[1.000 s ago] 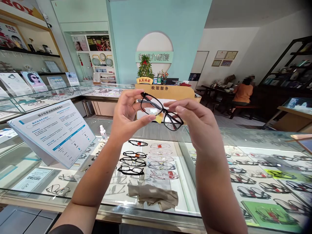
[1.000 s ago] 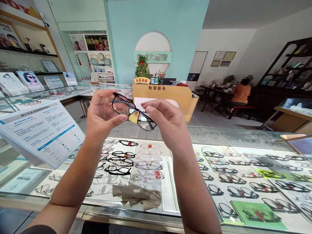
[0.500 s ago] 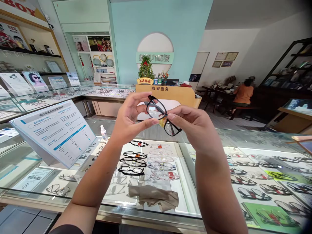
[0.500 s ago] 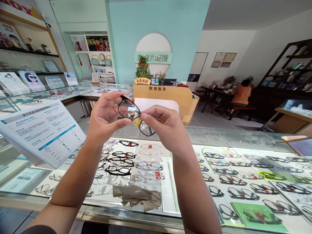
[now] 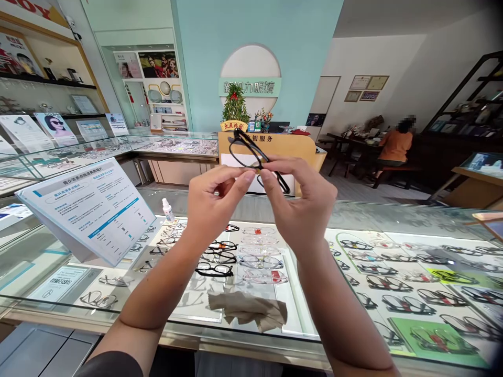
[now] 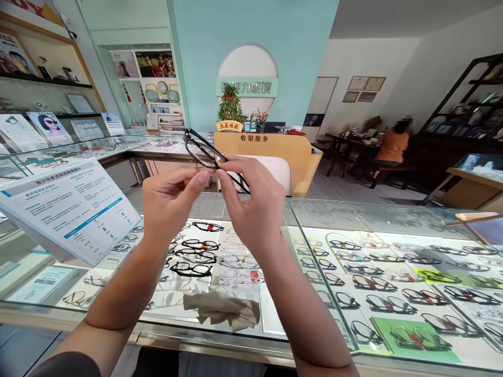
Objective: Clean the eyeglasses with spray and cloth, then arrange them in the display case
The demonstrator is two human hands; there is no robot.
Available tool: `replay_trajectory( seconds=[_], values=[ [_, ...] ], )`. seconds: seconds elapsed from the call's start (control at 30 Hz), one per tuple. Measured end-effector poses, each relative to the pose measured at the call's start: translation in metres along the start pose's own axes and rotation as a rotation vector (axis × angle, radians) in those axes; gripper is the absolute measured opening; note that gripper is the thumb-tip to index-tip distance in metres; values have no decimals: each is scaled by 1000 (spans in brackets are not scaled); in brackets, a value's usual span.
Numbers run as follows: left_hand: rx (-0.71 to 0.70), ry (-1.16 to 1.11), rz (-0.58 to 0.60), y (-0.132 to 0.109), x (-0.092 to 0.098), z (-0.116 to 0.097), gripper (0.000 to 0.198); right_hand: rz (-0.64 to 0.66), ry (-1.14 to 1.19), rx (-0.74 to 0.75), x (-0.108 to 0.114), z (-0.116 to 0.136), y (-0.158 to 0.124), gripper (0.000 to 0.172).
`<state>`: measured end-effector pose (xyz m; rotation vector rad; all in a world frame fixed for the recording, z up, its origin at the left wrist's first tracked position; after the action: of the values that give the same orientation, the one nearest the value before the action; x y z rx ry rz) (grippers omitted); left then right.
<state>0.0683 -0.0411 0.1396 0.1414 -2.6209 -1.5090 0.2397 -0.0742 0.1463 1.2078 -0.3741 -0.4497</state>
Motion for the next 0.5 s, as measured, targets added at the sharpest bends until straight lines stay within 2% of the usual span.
replay_trajectory(
  seconds=[0.2, 0.37, 0.5],
  values=[
    [94, -61, -51, 1, -3, 8, 41, 32, -63, 49, -12, 4, -7, 14],
    [108, -53, -111, 4, 6, 9, 43, 83, -49, 54, -19, 9, -9, 17],
    [103, -20, -80, 8, 15, 6, 39, 101, -46, 79, -16, 15, -10, 17]
  ],
)
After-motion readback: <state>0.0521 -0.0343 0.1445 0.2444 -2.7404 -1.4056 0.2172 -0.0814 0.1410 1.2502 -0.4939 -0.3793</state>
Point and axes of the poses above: each hand's wrist, its own y-axis towards the middle knuckle, its own x-axis out of the back of the hand, z = x × y, the point moved 5 cm from there along y, towards the middle knuckle, and after that the axes turned 2 degrees about y, right-handed, at the moved point
